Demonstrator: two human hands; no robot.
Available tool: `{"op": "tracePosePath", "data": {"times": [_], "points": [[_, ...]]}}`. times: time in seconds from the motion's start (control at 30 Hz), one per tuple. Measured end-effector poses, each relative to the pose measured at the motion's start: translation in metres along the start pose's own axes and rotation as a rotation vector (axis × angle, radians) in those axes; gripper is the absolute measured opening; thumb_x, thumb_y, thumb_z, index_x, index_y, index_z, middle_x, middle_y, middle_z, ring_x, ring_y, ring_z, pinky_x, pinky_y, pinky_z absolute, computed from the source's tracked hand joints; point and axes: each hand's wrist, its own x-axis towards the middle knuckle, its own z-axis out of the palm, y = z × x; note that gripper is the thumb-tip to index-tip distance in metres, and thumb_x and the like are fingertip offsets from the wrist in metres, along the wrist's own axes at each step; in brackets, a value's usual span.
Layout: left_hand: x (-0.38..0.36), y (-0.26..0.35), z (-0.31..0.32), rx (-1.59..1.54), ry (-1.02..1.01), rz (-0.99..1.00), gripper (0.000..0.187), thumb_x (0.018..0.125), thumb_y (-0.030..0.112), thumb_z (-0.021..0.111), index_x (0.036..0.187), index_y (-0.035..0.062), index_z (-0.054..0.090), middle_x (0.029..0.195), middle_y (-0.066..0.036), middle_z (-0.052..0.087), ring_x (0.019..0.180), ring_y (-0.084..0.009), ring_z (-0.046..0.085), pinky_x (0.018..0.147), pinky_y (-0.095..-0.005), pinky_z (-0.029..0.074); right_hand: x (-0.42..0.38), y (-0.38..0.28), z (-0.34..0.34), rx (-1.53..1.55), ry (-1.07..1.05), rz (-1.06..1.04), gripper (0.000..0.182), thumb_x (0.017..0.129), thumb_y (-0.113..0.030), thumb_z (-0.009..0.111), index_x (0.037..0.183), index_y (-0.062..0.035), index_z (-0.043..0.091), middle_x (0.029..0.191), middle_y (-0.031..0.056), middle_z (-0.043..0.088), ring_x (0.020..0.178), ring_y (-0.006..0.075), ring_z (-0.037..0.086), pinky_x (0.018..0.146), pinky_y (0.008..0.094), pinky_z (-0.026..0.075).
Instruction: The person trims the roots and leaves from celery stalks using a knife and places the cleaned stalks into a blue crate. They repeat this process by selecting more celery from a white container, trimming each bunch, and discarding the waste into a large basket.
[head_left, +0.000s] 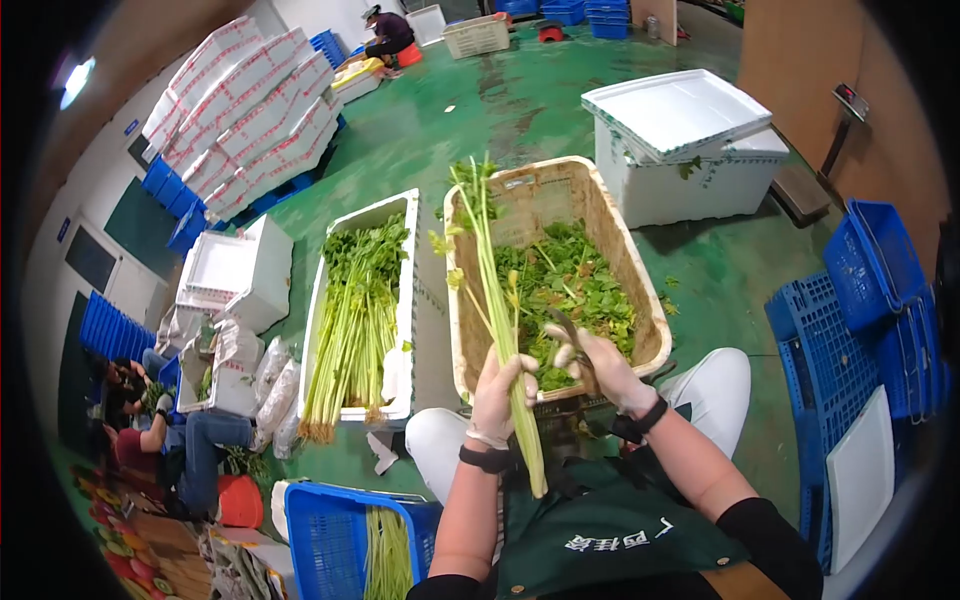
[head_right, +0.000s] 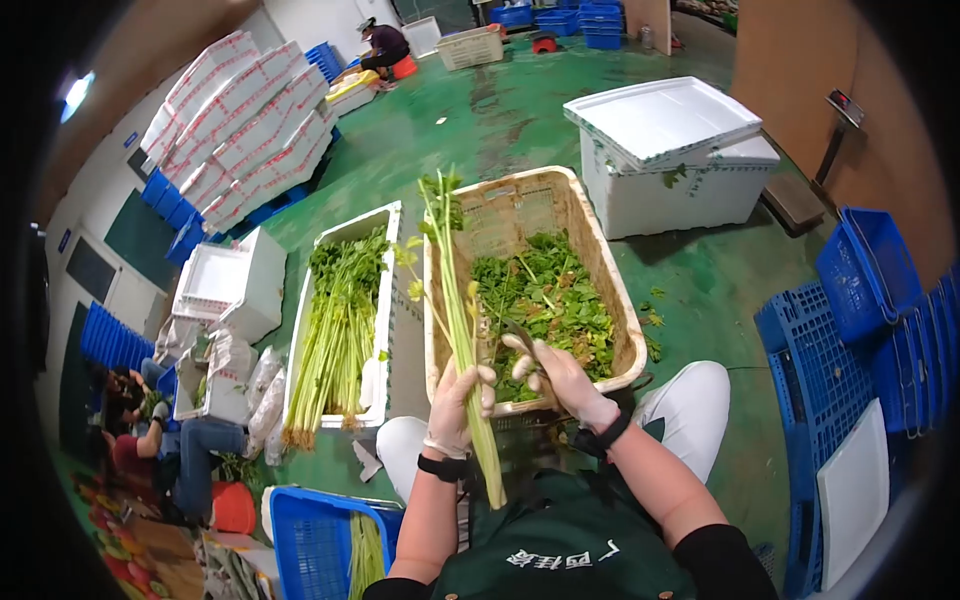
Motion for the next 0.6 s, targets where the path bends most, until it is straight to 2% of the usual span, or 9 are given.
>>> {"op": "tracePosePath", "data": {"times": [0.13, 0.27, 0.3, 0.33, 0.4, 0.43, 0.47, 0.53, 0.6], "points": [[-0.009, -0.002, 0.015, 0.075, -0.065, -0.08, 0.043, 0.104, 0.017, 0.05, 0.143, 0.0061, 0.036, 0.099, -0.008, 0.061, 0.063, -0.012, 0.058, 0.05, -0.0226, 0.047, 0.031, 0.011, 0.004, 0.133, -0.075, 0.0, 0.048, 0.108, -0.032, 0.045, 0.146, -0.0032, 0.046, 0.095, -0.0008, 0.064, 0.074, 0.0052, 0.054, 0.065, 0.0183, 0.046], [-0.013, -0.002, 0.018, 0.135, -0.056, -0.12, 0.044, 0.103, 0.014, 0.051, 0.145, 0.0113, 0.035, 0.102, -0.008, 0.06, 0.061, -0.0109, 0.057, 0.051, -0.0221, 0.047, 0.029, 0.019, 0.014, 0.022, 0.002, -0.061, 0.042, 0.105, -0.031, 0.053, 0.135, -0.0019, 0.058, 0.09, -0.0024, 0.065, 0.072, 0.0049, 0.055, 0.066, 0.0186, 0.047], [-0.013, -0.005, 0.012, 0.137, -0.053, -0.131, 0.056, 0.103, 0.013, 0.051, 0.153, 0.0165, 0.025, 0.099, -0.008, 0.061, 0.06, -0.0107, 0.056, 0.05, -0.0225, 0.047, 0.024, 0.017, 0.019, -0.135, 0.066, -0.226, 0.033, 0.101, -0.026, 0.059, 0.126, -0.0075, 0.067, 0.085, -0.0029, 0.067, 0.072, 0.0108, 0.06, 0.068, 0.0243, 0.049], [-0.014, -0.007, 0.012, 0.137, -0.053, -0.133, 0.056, 0.103, 0.013, 0.051, 0.153, 0.0165, 0.025, 0.099, -0.008, 0.061, 0.06, -0.0107, 0.056, 0.05, -0.0225, 0.047, 0.022, 0.012, 0.016, -0.134, 0.068, -0.224, 0.033, 0.101, -0.026, 0.059, 0.126, -0.0075, 0.067, 0.085, -0.0029, 0.067, 0.072, 0.0108, 0.06, 0.068, 0.0243, 0.049], [-0.015, -0.009, 0.012, 0.194, 0.014, -0.118, 0.069, 0.102, 0.009, 0.049, 0.159, 0.0205, 0.012, 0.094, -0.007, 0.06, 0.059, -0.0107, 0.056, 0.05, -0.0226, 0.047, 0.018, 0.003, 0.008, -1.196, 0.272, -0.595, 0.03, 0.094, -0.022, 0.064, 0.123, -0.0168, 0.071, 0.081, 0.0008, 0.066, 0.073, 0.0207, 0.062, 0.069, 0.0328, 0.049], [-0.014, -0.007, 0.013, 0.195, 0.008, -0.12, 0.069, 0.102, 0.009, 0.049, 0.159, 0.0205, 0.012, 0.094, -0.007, 0.06, 0.059, -0.0107, 0.056, 0.05, -0.0226, 0.047, 0.015, 0.0, 0.015, -1.094, 0.314, -0.607, 0.034, 0.089, -0.02, 0.066, 0.122, -0.0238, 0.072, 0.08, 0.0058, 0.063, 0.075, 0.0273, 0.062, 0.068, 0.039, 0.047], [-0.014, -0.003, 0.016, 0.262, 0.021, -0.131, 0.072, 0.102, 0.007, 0.048, 0.16, 0.0216, 0.008, 0.09, -0.007, 0.059, 0.058, -0.0106, 0.055, 0.049, -0.0227, 0.047, 0.017, 0.002, 0.016, -1.095, 0.321, -0.608, 0.034, 0.089, -0.02, 0.066, 0.122, -0.0238, 0.072, 0.08, 0.0058, 0.063, 0.075, 0.0273, 0.062, 0.068, 0.039, 0.047], [-0.015, 0.0, 0.019, 0.329, 0.026, -0.145, 0.075, 0.101, 0.005, 0.047, 0.16, 0.0227, 0.005, 0.087, -0.006, 0.059, 0.057, -0.0104, 0.055, 0.049, -0.0228, 0.046, 0.019, 0.002, 0.02, -1.057, 0.339, -0.755, 0.033, 0.09, -0.02, 0.067, 0.123, -0.0232, 0.071, 0.079, 0.0063, 0.061, 0.072, 0.0257, 0.06, 0.066, 0.0371, 0.047], [-0.019, 0.001, 0.02, 0.358, 0.068, -0.156, 0.075, 0.1, 0.003, 0.046, 0.161, 0.023, 0.006, 0.085, -0.008, 0.058, 0.055, -0.012, 0.054, 0.048, -0.024, 0.046, 0.022, -0.009, 0.02, -1.089, 0.407, -0.671, 0.035, 0.091, -0.02, 0.066, 0.126, -0.0236, 0.069, 0.08, 0.006, 0.061, 0.073, 0.0254, 0.061, 0.065, 0.0359, 0.048]]}}
